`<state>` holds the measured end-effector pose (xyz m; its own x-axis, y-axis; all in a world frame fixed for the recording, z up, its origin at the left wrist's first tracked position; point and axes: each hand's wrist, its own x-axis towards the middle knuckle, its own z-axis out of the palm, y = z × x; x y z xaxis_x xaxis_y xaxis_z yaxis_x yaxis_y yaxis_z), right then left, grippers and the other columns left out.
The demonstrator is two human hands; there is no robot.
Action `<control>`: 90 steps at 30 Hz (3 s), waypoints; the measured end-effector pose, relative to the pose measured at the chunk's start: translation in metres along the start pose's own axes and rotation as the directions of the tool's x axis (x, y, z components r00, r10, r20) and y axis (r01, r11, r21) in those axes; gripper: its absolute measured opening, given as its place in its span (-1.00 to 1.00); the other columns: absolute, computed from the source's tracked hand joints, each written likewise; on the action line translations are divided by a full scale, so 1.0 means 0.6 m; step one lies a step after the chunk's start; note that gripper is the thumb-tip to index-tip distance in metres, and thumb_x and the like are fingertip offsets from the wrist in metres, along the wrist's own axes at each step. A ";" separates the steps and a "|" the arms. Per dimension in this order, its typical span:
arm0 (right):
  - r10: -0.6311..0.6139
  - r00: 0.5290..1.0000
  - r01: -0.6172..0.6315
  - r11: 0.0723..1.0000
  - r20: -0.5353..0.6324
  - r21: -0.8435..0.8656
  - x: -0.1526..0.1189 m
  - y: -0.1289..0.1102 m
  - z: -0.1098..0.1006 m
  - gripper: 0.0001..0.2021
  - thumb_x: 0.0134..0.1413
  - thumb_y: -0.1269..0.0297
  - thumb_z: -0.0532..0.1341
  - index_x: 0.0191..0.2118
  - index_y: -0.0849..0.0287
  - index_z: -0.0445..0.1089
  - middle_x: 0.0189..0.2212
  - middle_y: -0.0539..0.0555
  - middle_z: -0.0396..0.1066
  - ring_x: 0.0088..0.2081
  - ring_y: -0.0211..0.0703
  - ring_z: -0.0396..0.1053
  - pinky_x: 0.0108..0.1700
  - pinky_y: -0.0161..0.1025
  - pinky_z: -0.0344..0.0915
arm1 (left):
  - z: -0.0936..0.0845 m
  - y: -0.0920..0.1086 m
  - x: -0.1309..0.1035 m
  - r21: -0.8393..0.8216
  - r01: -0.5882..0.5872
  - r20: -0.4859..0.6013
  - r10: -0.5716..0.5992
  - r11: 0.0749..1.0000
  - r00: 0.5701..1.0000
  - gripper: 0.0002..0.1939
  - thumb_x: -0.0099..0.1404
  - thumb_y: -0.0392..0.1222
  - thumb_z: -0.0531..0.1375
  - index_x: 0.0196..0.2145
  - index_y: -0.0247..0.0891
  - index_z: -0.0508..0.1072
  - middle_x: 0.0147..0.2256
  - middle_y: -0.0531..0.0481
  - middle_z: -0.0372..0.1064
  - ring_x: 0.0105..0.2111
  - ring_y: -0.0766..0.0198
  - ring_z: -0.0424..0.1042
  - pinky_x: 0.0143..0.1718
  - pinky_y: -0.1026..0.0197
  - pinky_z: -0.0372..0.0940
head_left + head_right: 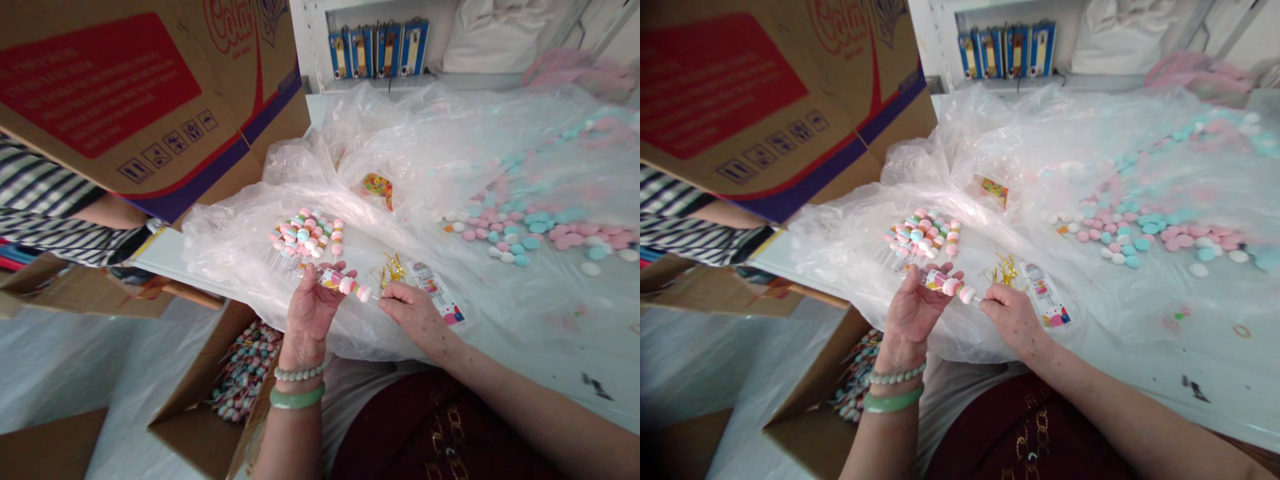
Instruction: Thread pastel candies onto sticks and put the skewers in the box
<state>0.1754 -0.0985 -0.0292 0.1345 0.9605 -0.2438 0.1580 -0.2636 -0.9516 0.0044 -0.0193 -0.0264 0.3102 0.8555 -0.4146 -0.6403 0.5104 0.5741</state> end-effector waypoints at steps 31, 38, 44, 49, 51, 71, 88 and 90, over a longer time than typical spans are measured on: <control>-0.286 0.958 0.278 0.918 0.013 -0.282 -0.010 0.013 0.021 -0.81 0.08 0.32 0.09 -0.53 0.17 0.25 -0.60 -0.03 0.24 -0.50 -0.29 0.18 -0.43 -0.32 0.04 | 0.044 -0.037 -0.002 -0.134 0.027 -0.074 -0.037 0.991 0.997 -0.62 0.37 0.01 -0.02 -0.43 -0.30 0.38 -0.33 -0.08 0.46 -0.18 0.05 0.49 -0.10 0.01 0.31; 0.229 0.790 -0.544 0.689 0.569 0.478 -0.002 -0.003 0.010 -0.91 -0.09 0.31 0.18 -0.39 0.17 0.27 -0.75 -0.21 0.10 -0.78 -0.46 -0.24 -0.74 -0.41 -0.29 | 0.029 -0.036 -0.002 -0.067 0.045 -0.017 -0.046 0.997 0.999 -0.62 0.31 0.10 0.04 -0.40 -0.28 0.39 -0.37 -0.04 0.43 -0.25 0.07 0.49 -0.14 0.00 0.32; 0.139 0.702 -0.671 0.459 0.699 0.582 0.005 -0.002 0.012 -0.88 -0.09 0.39 0.22 -0.40 0.18 0.23 -0.71 -0.19 0.18 -0.79 -0.51 -0.15 -0.76 -0.48 -0.30 | 0.038 -0.048 -0.005 0.033 -0.043 0.007 0.043 0.999 0.999 -0.64 0.29 0.08 0.09 -0.44 -0.29 0.36 -0.44 -0.02 0.40 -0.34 0.14 0.49 -0.13 0.02 0.32; 0.039 0.673 -0.696 0.371 0.738 0.615 0.012 0.005 0.011 -0.90 -0.03 0.39 0.23 -0.38 0.25 0.26 -0.71 -0.20 0.17 -0.79 -0.54 -0.16 -0.76 -0.49 -0.29 | 0.036 -0.047 -0.001 -0.002 0.086 0.011 -0.086 0.996 0.996 -0.60 0.32 0.07 0.04 -0.47 -0.30 0.36 -0.40 -0.07 0.42 -0.33 0.11 0.49 -0.14 -0.03 0.34; 0.038 0.665 -0.703 0.370 0.746 0.608 0.013 0.012 0.008 -0.90 0.00 0.39 0.22 -0.36 0.26 0.28 -0.72 -0.19 0.18 -0.79 -0.53 -0.15 -0.76 -0.49 -0.29 | 0.027 -0.040 0.002 -0.005 0.106 -0.024 -0.107 0.994 0.994 -0.72 0.32 -0.04 0.08 -0.36 -0.31 0.41 -0.28 -0.12 0.45 -0.27 0.09 0.49 -0.16 -0.01 0.35; 0.242 0.664 -0.728 0.430 0.708 0.535 0.014 0.010 0.006 -0.93 -0.08 0.45 0.18 -0.41 0.23 0.24 -0.76 -0.20 0.12 -0.79 -0.53 -0.15 -0.72 -0.49 -0.35 | -0.003 0.000 0.006 -0.013 0.083 -0.226 -0.084 0.996 0.970 -0.63 0.39 -0.06 -0.04 -0.35 -0.39 0.40 -0.48 -0.09 0.45 -0.44 0.16 0.52 -0.41 0.14 0.42; -0.001 0.994 -0.005 0.999 0.108 0.049 -0.012 -0.007 0.029 -0.80 0.07 0.27 0.09 -0.54 0.14 0.25 -0.75 -0.12 0.17 -0.67 -0.36 0.09 -0.56 -0.36 0.02 | 0.034 -0.035 -0.005 0.028 0.022 -0.059 -0.021 0.999 0.998 -0.62 0.37 0.00 0.00 -0.24 -0.38 0.44 -0.37 -0.11 0.44 -0.35 0.16 0.50 -0.18 0.05 0.38; -0.138 0.990 0.137 0.973 0.004 -0.187 -0.013 -0.003 0.025 -0.80 0.10 0.29 0.09 -0.53 0.14 0.28 -0.69 -0.07 0.23 -0.58 -0.31 0.18 -0.46 -0.33 0.06 | 0.033 -0.035 -0.004 0.015 0.050 -0.069 -0.049 0.999 0.996 -0.60 0.38 0.01 -0.03 -0.22 -0.38 0.43 -0.29 -0.16 0.46 -0.28 0.11 0.50 -0.15 0.03 0.37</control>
<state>0.1594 -0.1043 -0.0286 0.1072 0.9881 -0.1105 0.3554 -0.1419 -0.9239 0.0312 -0.0303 -0.0234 0.2922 0.8212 -0.4901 -0.6134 0.5541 0.5627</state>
